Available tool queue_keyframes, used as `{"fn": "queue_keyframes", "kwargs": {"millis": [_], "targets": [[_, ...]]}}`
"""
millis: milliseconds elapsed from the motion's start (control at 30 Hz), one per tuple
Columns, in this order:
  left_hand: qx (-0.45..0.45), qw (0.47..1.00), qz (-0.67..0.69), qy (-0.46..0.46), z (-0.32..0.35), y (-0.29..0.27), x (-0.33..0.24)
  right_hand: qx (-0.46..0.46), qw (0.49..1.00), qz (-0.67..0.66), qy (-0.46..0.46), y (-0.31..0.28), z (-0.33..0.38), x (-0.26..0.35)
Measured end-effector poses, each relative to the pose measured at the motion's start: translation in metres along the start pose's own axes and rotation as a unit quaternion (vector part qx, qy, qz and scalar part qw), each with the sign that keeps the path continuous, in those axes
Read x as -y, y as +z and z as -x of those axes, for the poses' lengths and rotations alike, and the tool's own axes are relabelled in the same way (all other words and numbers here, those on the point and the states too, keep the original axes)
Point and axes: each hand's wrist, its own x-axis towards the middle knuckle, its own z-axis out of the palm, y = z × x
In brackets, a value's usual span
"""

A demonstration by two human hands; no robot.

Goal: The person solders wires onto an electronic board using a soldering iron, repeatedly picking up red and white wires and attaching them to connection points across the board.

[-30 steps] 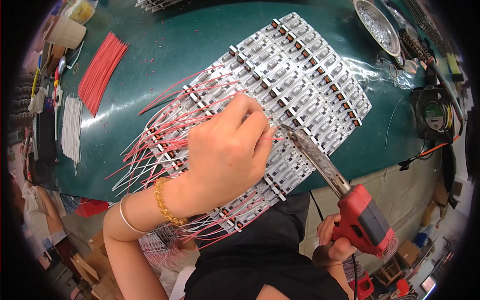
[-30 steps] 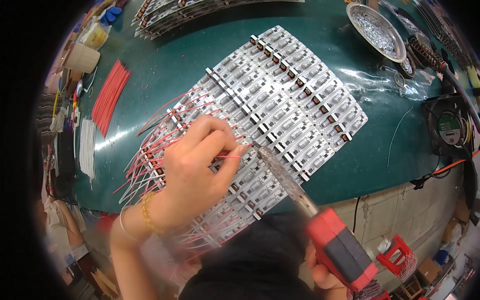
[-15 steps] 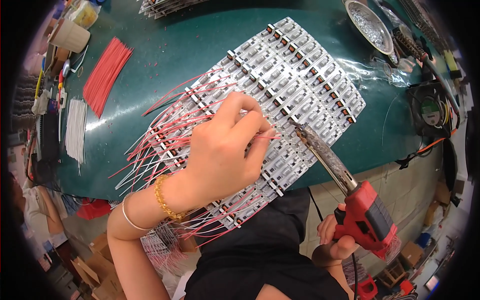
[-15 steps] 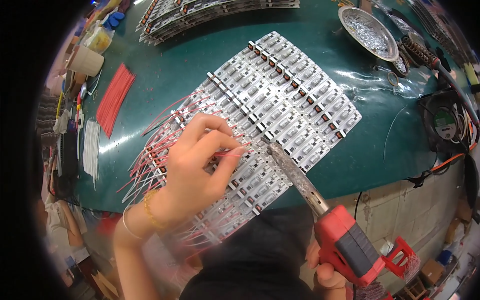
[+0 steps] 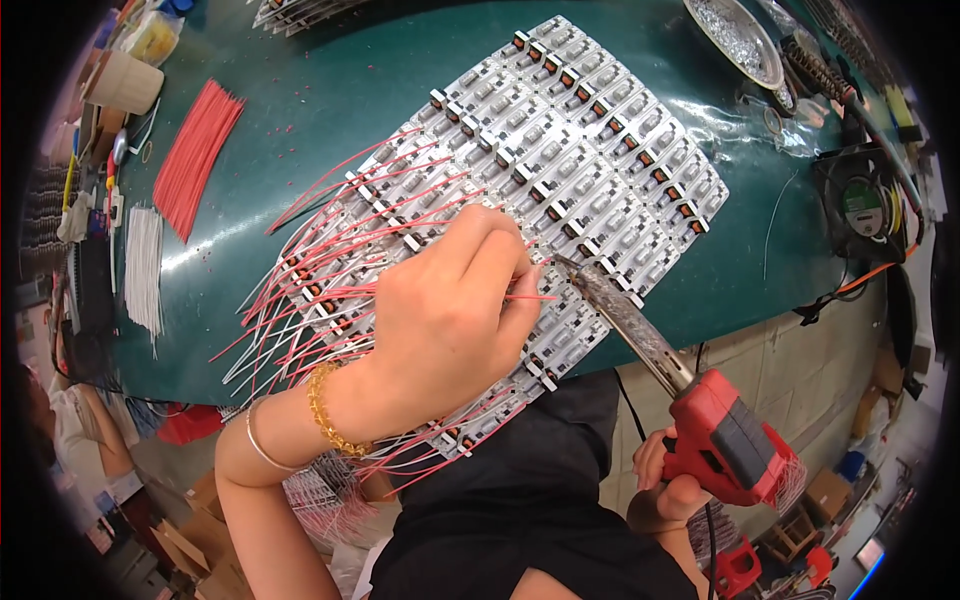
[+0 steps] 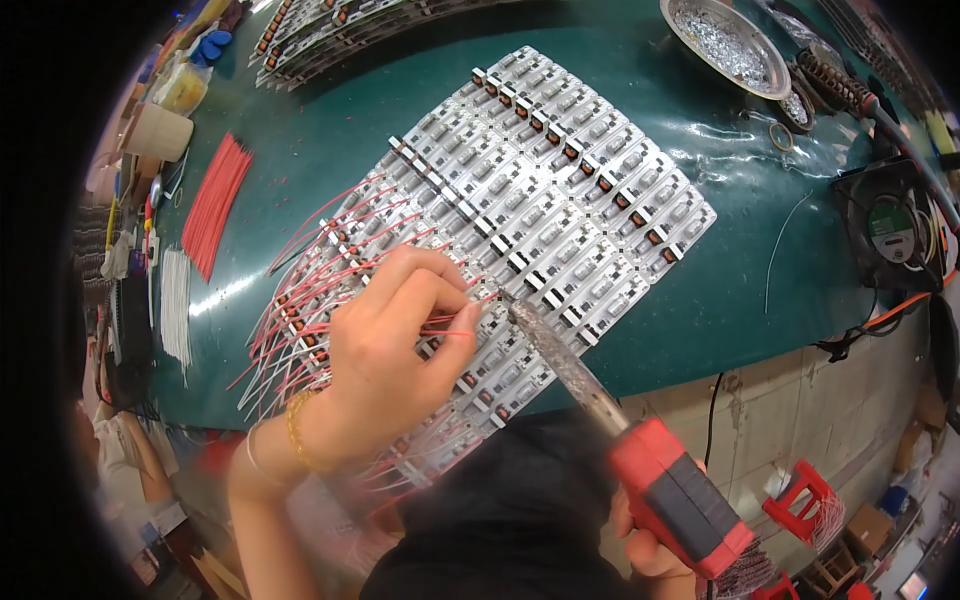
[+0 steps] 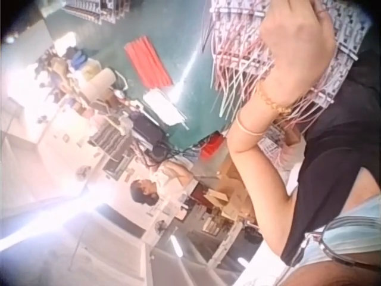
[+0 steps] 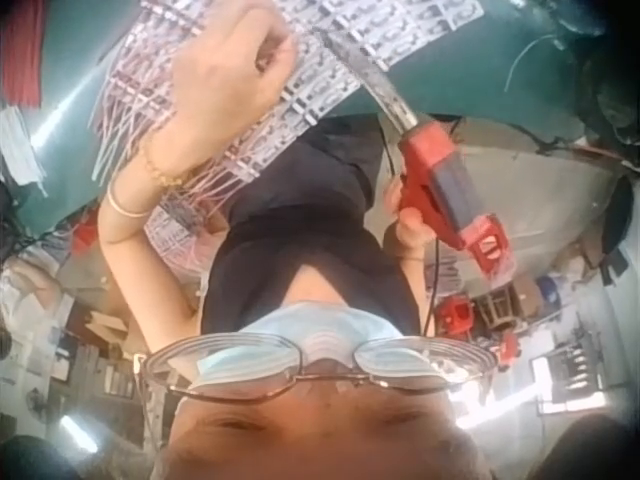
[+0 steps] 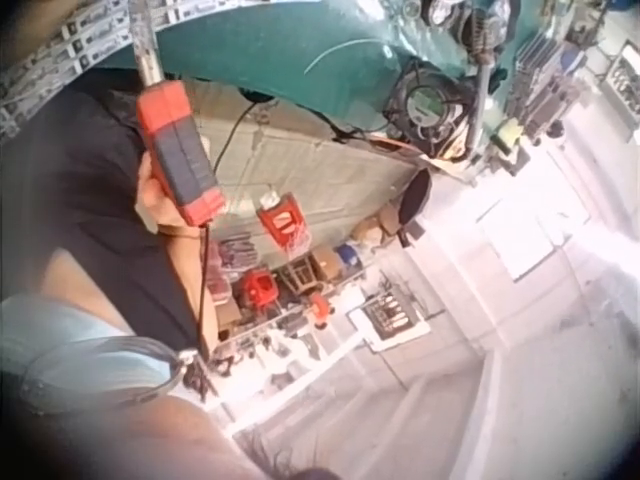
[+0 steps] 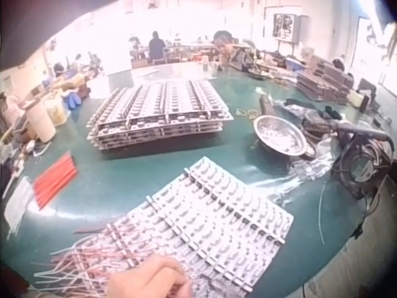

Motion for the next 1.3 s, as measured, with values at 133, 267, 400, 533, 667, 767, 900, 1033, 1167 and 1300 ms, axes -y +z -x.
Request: {"fn": "queue_keyframes", "kwargs": {"millis": [133,267,400,533,667,767,900,1033,1167,1300], "targets": [[-0.001,1.0,-0.006,0.002,0.0,-0.001,0.0,0.023,0.996,0.084,0.018,-0.009,0.001,0.0],[0.008,1.0,-0.013,-0.013,-0.003,-0.003,-0.003,-0.028,0.995,0.094,-0.002,-0.002,0.005,-0.002],[0.012,1.0,-0.017,-0.02,-0.003,-0.004,-0.003,0.024,1.0,0.012,0.015,0.001,-0.002,0.005],[-0.008,1.0,-0.004,0.008,-0.001,0.0,0.0,-0.021,0.998,-0.014,-0.059,0.002,0.003,-0.011],[-0.004,1.0,-0.003,0.008,0.0,-0.001,-0.001,-0.043,0.998,-0.01,-0.052,0.009,0.003,-0.006],[0.011,1.0,-0.002,-0.009,0.0,-0.004,-0.001,-0.065,0.996,-0.02,-0.052,0.012,0.004,-0.004],[0.014,0.998,0.05,-0.02,-0.003,-0.016,-0.005,-0.08,0.995,-0.008,-0.061,0.011,0.006,-0.002],[0.015,0.995,0.072,-0.062,-0.002,-0.009,-0.014,-0.073,0.995,-0.015,-0.06,0.008,0.01,-0.003],[0.005,1.0,0.011,-0.025,0.001,0.001,-0.013,-0.039,0.997,-0.017,-0.068,-0.006,0.016,-0.01],[0.032,0.998,0.002,-0.055,0.0,-0.002,-0.017,-0.004,0.999,-0.042,0.023,-0.007,0.011,-0.001]]}}
